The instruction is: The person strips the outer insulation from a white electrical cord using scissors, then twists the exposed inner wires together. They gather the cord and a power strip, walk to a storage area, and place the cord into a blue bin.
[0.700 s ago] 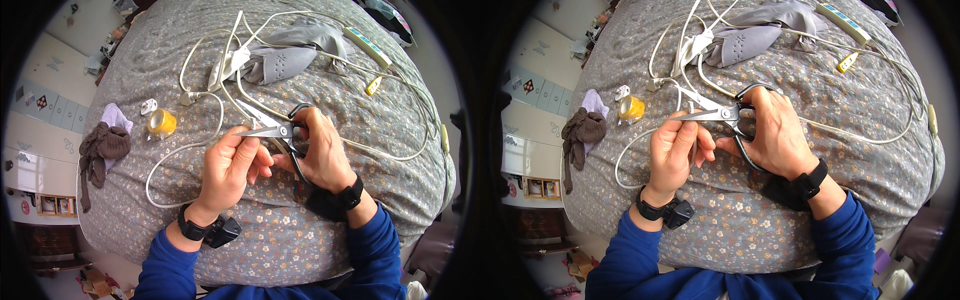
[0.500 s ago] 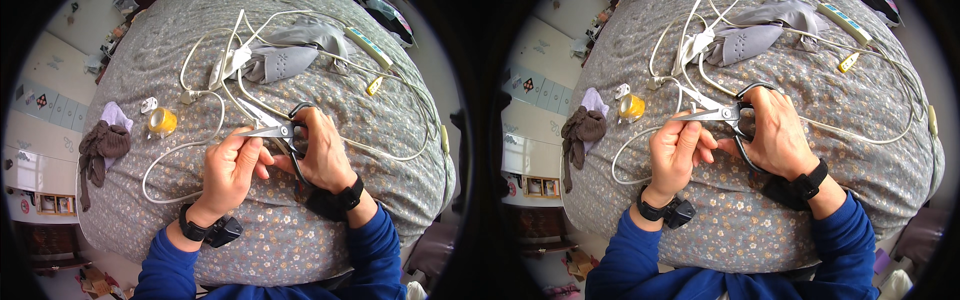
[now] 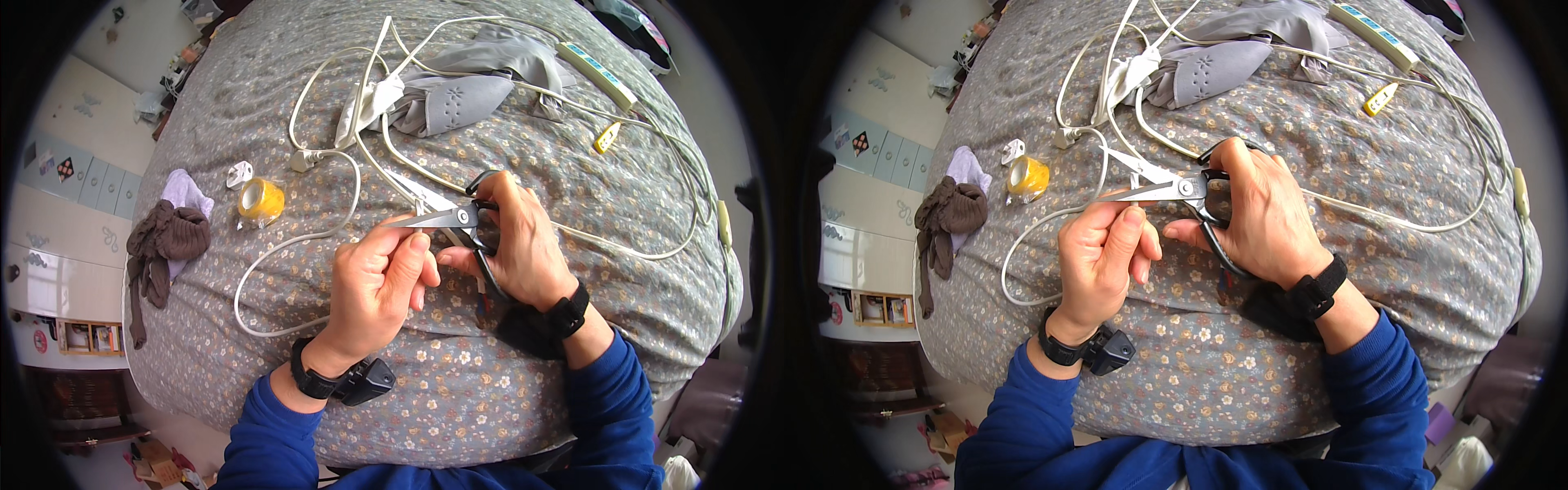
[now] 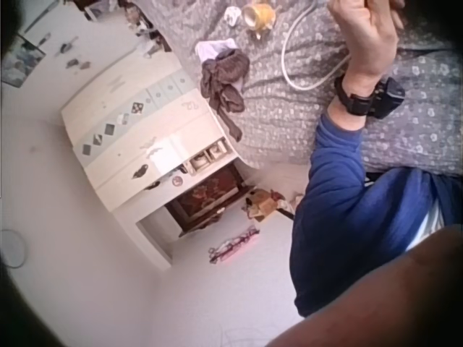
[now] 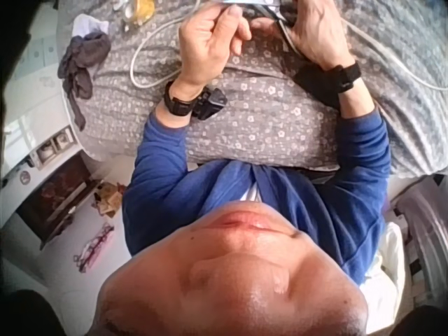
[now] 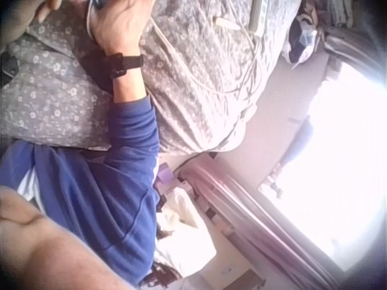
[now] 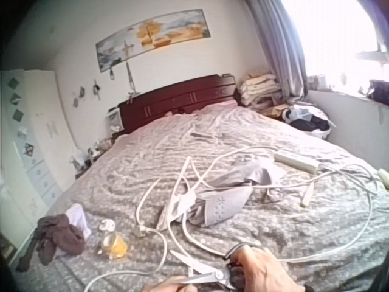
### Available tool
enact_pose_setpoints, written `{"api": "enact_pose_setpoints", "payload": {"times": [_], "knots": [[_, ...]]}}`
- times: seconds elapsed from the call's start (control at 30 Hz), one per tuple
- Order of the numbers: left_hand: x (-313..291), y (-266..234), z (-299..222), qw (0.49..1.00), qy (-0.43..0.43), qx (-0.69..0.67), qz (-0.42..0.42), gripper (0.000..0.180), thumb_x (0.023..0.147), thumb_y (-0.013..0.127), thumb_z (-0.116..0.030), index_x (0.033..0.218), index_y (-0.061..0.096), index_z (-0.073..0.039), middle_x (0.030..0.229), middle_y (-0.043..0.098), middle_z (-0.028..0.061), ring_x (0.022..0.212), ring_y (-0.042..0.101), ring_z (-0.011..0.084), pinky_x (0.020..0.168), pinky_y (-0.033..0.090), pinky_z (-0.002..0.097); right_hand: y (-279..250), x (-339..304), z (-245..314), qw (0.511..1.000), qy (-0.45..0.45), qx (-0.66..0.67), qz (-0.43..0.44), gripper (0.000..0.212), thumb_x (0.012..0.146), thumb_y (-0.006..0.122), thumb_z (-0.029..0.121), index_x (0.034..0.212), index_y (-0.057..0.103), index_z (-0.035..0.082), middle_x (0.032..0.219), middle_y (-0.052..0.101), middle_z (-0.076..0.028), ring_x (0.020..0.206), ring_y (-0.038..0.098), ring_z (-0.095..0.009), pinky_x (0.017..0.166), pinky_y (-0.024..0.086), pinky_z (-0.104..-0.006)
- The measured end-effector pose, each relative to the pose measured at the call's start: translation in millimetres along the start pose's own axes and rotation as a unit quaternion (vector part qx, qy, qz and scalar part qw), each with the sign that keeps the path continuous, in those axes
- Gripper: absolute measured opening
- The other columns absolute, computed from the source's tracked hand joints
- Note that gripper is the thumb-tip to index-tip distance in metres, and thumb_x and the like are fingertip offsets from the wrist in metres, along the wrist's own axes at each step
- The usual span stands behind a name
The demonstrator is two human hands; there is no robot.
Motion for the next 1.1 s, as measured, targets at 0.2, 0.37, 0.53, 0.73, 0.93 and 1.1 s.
{"api": "enact_pose_setpoints", "payload": {"times": [0.2, 0.37, 0.53, 0.73, 0.93, 1.1], "knots": [[-2, 1, -4, 1.000, -0.015, -0.015, 0.002, 0.024, 0.104, 0.049, -0.017, 0.099, 0.062, 0.003, 0.068, 0.062, 0.0044, 0.048, 0.047, 0.0039, 0.043, 0.037, 0.0192, 2, 0, -2, 1.000, 0.001, 0.004, 0.000, 0.069, 0.065, 0.084, 0.056, 0.096, 0.053, 0.002, 0.084, 0.062, -0.015, 0.081, 0.060, -0.037, 0.074, 0.048, -0.0431], [-3, 1, -4, 0.996, -0.047, -0.074, 0.008, 0.027, 0.105, 0.047, -0.019, 0.107, 0.063, 0.003, 0.066, 0.059, 0.0026, 0.047, 0.043, 0.0033, 0.043, 0.034, 0.0182, 3, 1, -5, 1.000, 0.006, 0.018, 0.010, 0.069, 0.066, 0.084, 0.056, 0.098, 0.052, 0.002, 0.084, 0.063, -0.016, 0.082, 0.061, -0.036, 0.075, 0.048, -0.0433], [-3, -2, -1, 0.994, -0.058, -0.082, 0.028, 0.026, 0.105, 0.048, -0.019, 0.115, 0.063, 0.000, 0.064, 0.057, 0.0000, 0.050, 0.044, 0.0026, 0.045, 0.036, 0.0185, 3, 1, -8, 0.999, 0.004, 0.031, 0.023, 0.069, 0.067, 0.083, 0.056, 0.098, 0.052, 0.003, 0.082, 0.063, -0.015, 0.080, 0.061, -0.036, 0.074, 0.048, -0.0431], [-3, -2, -3, 0.996, -0.059, -0.068, 0.025, 0.026, 0.105, 0.048, -0.020, 0.114, 0.063, 0.000, 0.062, 0.054, -0.0011, 0.050, 0.044, 0.0023, 0.044, 0.035, 0.0187, 3, 2, -8, 0.999, 0.002, 0.039, 0.011, 0.067, 0.068, 0.083, 0.054, 0.096, 0.051, 0.003, 0.078, 0.062, -0.014, 0.075, 0.062, -0.036, 0.070, 0.049, -0.0424], [-4, -3, -4, 0.998, -0.050, -0.030, 0.014, 0.027, 0.105, 0.048, -0.020, 0.113, 0.062, 0.001, 0.061, 0.051, -0.0020, 0.049, 0.043, 0.0018, 0.044, 0.034, 0.0189, 1, 3, -11, 0.998, 0.015, 0.061, 0.020, 0.067, 0.068, 0.084, 0.053, 0.095, 0.050, 0.002, 0.074, 0.063, -0.017, 0.070, 0.064, -0.037, 0.062, 0.050, -0.0416], [-2, -4, -1, 0.998, -0.049, -0.034, 0.009, 0.026, 0.105, 0.047, -0.019, 0.112, 0.061, 0.002, 0.060, 0.049, -0.0033, 0.050, 0.042, 0.0015, 0.045, 0.033, 0.0191, 1, 3, -12, 0.996, 0.042, 0.068, 0.041, 0.067, 0.069, 0.083, 0.053, 0.096, 0.050, 0.001, 0.075, 0.064, -0.018, 0.071, 0.065, -0.038, 0.062, 0.050, -0.0415]]}}
Point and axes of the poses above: each hand's wrist, its own x-axis towards the middle knuckle, its own y-axis out of the palm, z = x × y, the point moved 2 cm from there along x, towards the middle knuckle
